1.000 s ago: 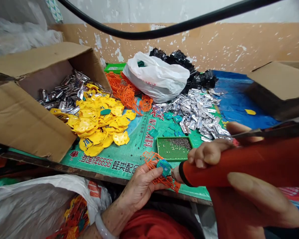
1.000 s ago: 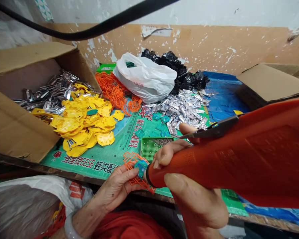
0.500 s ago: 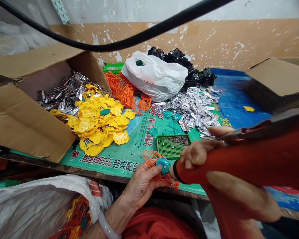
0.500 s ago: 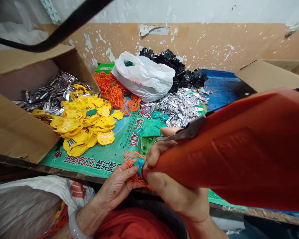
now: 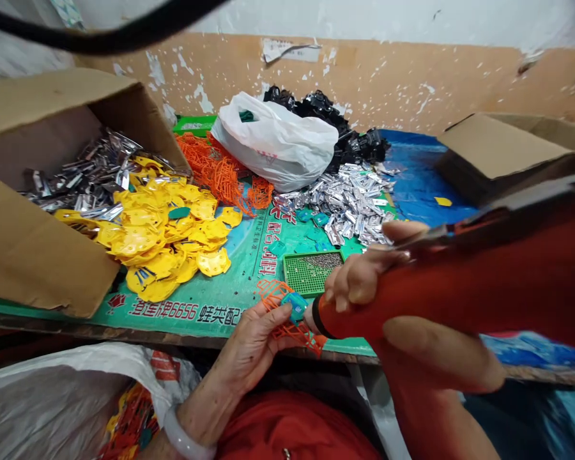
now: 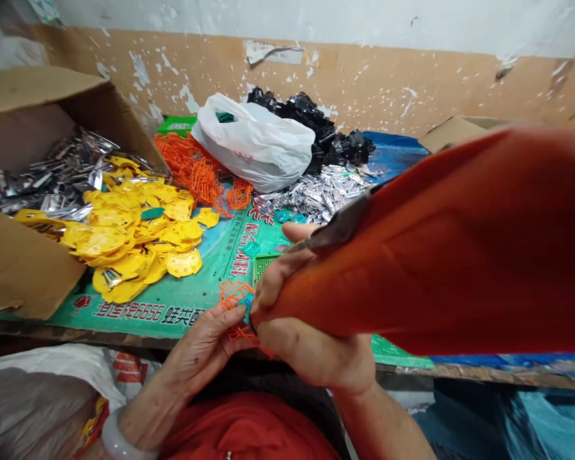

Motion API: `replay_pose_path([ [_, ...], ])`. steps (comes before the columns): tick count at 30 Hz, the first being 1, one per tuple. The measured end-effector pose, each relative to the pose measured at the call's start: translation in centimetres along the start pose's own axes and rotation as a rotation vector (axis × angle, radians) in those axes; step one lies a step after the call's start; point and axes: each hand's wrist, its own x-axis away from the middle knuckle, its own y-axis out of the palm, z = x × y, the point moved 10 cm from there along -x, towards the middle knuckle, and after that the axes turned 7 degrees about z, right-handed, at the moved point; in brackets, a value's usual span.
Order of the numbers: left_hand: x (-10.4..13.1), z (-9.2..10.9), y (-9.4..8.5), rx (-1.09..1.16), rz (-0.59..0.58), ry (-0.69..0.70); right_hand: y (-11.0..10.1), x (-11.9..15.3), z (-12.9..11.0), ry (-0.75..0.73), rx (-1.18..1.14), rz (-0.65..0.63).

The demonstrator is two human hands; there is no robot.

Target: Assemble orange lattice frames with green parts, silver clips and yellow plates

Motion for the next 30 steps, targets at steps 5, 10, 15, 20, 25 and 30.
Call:
replay_pose_path([
  [5, 0.1, 0.9, -1.2, -0.104, 0.053, -0.009, -1.6, -0.9, -1.2, 0.01, -0.104, 0.014],
  [10, 0.3, 0.9, -2.7, -0.185, 0.107, -0.025, -4.5, -0.8, 0.4, 0.05, -0.04, 0.138],
  [15, 0.5, 0.6, -2.8, -0.273, 0.135, -0.038, -6.2, 0.0, 3.0, 0.086, 0.03, 0.177],
  [20, 0.7, 0.5, -2.8, -0.34, 0.129, -0.033, -7.0, 0.3, 3.1, 0.087, 0.039, 0.216],
  [25, 0.8, 0.0, -1.8, -0.298, 0.045, -0.052, -7.4, 0.8, 2.9, 0.125, 0.054, 0.217],
  [30, 0.8, 0.3, -1.5, -0.288, 0.043, -0.033, -8.0, 1.0, 2.9, 0.114, 0.128, 0.217],
])
